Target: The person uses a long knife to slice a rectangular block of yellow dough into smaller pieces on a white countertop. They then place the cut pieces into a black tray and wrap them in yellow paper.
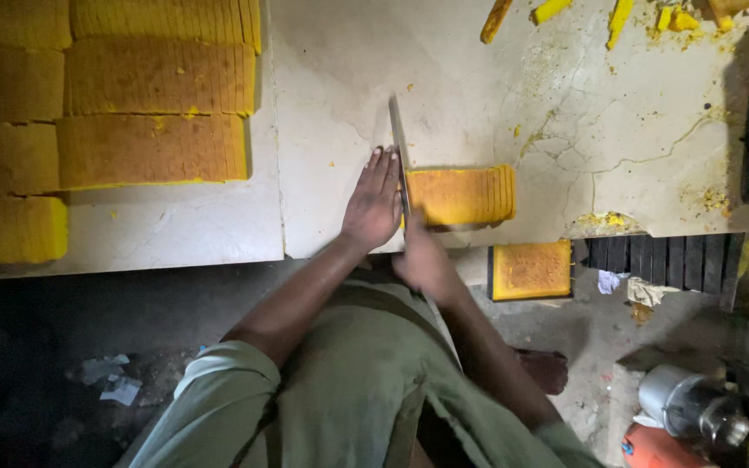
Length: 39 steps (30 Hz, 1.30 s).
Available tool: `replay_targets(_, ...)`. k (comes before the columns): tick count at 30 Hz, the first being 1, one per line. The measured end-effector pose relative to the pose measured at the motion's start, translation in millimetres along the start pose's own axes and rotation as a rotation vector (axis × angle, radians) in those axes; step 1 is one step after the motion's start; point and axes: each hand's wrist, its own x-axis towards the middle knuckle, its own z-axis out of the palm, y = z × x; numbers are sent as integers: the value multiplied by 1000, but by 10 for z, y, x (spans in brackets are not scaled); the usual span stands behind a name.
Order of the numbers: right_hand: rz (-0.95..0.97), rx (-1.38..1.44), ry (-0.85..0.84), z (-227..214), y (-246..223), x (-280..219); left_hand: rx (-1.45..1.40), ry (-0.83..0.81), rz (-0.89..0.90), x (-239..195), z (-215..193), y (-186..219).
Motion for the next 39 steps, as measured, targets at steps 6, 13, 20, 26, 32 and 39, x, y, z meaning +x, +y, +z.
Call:
replay_targets(6,211,19,-152,287,146,-794,-32,-52,-18,22,52,-2)
replay_targets(13,-129,40,108,182,274,89,-103,16,12,-22,-12,-96)
replay_targets(20,-175,9,88,239,163,-97,183,-90,-135,-79,-43,-52)
replay_targets(26,96,11,-159,583,451,-784,183,-113,-141,-19,-21,-63)
replay_targets(32,-258,-34,131,331,209,14,227,-194,-122,-71,-33,-143)
replay_targets(39,-85,-5,73,205,-90,29,211,-182,-132,-115,-51,-167)
